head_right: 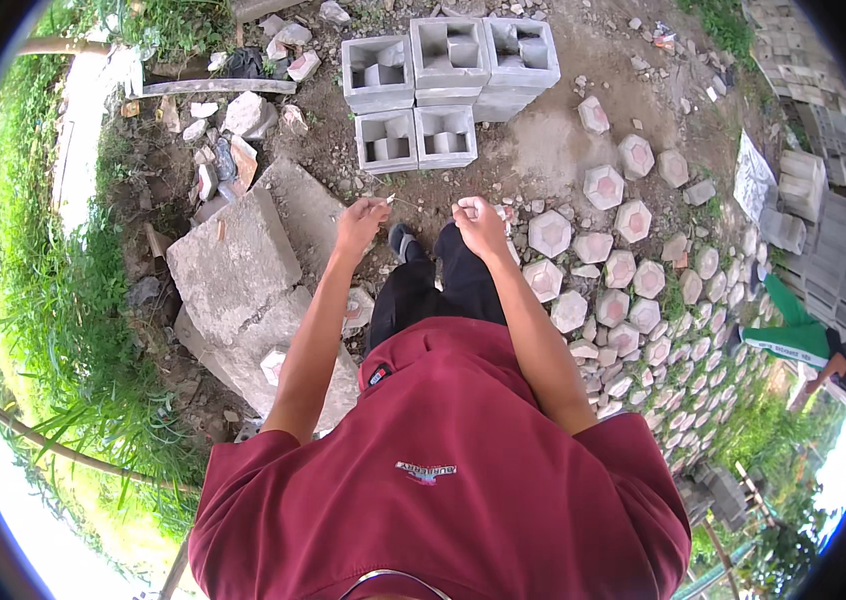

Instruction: The person picks up decorative concrete blocks by hand and places them onto stacks of identical blocks in an outdoor yard.

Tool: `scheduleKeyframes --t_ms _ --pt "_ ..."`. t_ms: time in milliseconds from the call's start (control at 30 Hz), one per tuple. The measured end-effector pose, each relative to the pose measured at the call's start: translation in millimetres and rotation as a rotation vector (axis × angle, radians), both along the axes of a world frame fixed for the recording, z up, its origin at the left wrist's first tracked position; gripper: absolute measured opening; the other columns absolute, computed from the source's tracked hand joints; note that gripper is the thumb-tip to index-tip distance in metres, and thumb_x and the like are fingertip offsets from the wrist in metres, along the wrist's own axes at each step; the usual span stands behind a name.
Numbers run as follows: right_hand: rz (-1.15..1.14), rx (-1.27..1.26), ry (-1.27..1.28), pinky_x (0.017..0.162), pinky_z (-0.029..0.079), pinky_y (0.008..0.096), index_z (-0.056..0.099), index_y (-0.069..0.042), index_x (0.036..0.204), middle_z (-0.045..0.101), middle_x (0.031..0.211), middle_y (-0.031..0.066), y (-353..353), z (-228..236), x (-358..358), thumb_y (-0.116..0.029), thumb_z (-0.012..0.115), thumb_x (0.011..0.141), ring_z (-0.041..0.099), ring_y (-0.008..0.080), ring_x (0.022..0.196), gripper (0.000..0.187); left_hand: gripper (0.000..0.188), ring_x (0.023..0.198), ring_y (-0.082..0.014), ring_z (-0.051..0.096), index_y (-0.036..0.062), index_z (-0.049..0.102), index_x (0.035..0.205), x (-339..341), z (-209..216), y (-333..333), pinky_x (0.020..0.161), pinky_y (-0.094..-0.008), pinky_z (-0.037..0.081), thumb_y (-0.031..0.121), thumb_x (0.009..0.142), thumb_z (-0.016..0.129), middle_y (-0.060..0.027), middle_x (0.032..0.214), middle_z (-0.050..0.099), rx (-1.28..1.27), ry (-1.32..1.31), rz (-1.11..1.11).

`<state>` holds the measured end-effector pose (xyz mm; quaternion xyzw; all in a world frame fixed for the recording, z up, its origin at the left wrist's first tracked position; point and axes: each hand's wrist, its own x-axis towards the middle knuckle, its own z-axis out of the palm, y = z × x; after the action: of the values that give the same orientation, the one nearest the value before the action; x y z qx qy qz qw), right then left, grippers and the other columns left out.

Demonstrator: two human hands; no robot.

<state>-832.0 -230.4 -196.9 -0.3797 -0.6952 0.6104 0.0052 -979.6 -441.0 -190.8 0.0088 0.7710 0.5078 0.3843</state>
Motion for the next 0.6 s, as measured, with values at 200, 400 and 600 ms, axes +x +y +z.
scheduleKeyframes --t_ms 200,400,600 --pt "0.074 0.106 -0.184 0.073 0.052 0.0359 0.062 0.000 0.105 0.069 0.086 0.0149 21 -91 -13 -0.034 0.068 0.086 0.068 0.0237 0.081 0.039 0.021 0.085 -0.0093 0.062 0.0082 0.067 0.101 -18 -75 42 0.067 -0.0250 0.046 0.024 0.088 0.062 0.0002 0.090 0.068 0.004 -0.183 0.084" --pt "0.048 0.161 -0.284 0.084 0.051 0.0378 0.043 0.004 0.129 0.065 0.101 0.0213 44 -211 -75 -0.036 0.068 0.087 0.067 0.0283 0.093 0.063 0.038 0.110 -0.0171 0.054 0.0099 0.060 0.117 -28 -221 108 0.090 -0.0395 0.044 0.029 0.084 0.065 -0.0050 0.115 0.060 -0.113 -0.519 0.316" --pt "-0.115 0.517 -0.244 0.106 0.035 0.0488 0.025 0.009 0.139 0.036 0.136 0.0355 126 -380 -142 -0.036 0.063 0.089 0.039 0.0468 0.127 0.077 0.074 0.133 -0.0435 0.033 -0.0009 0.025 0.144 -49 -399 206 0.107 -0.0525 0.035 0.026 0.087 0.064 -0.0282 0.144 0.028 0.066 -0.868 0.820"
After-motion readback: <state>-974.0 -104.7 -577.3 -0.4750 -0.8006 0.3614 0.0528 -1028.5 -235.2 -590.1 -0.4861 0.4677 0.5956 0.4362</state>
